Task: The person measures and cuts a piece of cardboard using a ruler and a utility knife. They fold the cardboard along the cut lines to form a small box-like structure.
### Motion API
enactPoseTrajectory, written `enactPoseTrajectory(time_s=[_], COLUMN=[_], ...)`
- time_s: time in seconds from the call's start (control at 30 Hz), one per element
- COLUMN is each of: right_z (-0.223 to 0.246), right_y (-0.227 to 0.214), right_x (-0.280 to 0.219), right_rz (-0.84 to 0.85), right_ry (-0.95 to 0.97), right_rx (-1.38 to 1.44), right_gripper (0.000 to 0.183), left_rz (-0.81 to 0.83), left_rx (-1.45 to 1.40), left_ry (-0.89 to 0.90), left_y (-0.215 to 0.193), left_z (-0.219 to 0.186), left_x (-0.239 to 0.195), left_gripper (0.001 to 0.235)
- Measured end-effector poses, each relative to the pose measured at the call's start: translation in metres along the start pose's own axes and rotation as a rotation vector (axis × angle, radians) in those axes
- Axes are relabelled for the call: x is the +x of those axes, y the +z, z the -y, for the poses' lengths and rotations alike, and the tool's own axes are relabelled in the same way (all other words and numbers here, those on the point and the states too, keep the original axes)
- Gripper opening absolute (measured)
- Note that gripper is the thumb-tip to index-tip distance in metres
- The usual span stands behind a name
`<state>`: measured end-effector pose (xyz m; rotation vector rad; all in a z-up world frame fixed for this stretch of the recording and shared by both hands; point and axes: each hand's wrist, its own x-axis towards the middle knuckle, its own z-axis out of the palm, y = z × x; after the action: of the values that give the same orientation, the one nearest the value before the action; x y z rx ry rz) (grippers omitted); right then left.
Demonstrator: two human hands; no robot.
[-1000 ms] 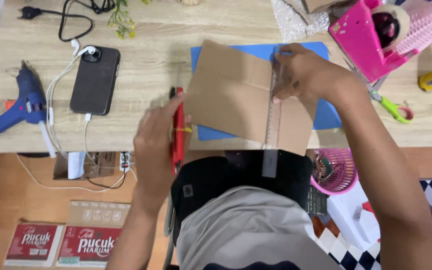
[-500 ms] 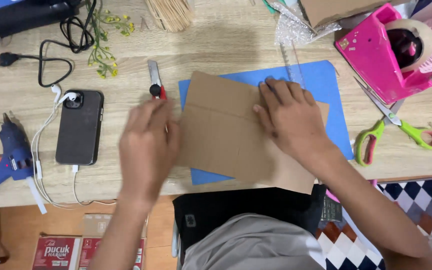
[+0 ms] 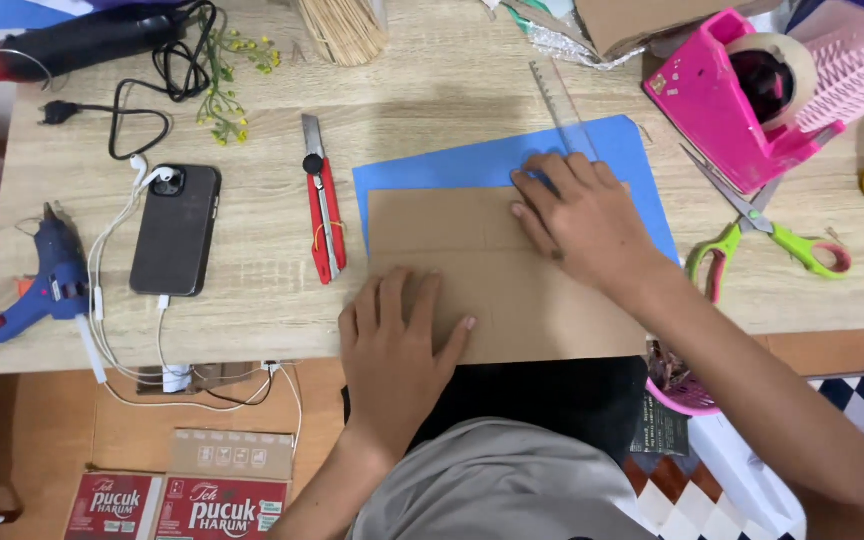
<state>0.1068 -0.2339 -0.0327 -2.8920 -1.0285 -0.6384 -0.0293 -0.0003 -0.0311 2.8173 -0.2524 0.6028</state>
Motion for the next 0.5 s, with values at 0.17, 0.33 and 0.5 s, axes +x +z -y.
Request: enactPoseTrajectory(time_s=[0.17, 0.33, 0.5], right_z=[0.046, 0.035, 0.005], right_y=[-0.012, -0.013, -0.009], right_x=[-0.017, -0.026, -0.032], right_rz=[0.042, 0.055, -0.024], right_ry=[0.223, 0.275, 0.102], right_rx=[0.041, 0.248, 0.384], right_gripper=[0.043, 0.073, 0.047], left_rz=[0.017, 0.011, 0.162], left_rx=[0.01, 0.0, -0.125], left_ry=[-0.084, -0.323, -0.559], left_y=[-0.011, -0.021, -0.053], left_z=[0.004, 0.014, -0.002], left_x=[-0.02, -0.027, -0.034], left_gripper=[0.046, 0.046, 0.064])
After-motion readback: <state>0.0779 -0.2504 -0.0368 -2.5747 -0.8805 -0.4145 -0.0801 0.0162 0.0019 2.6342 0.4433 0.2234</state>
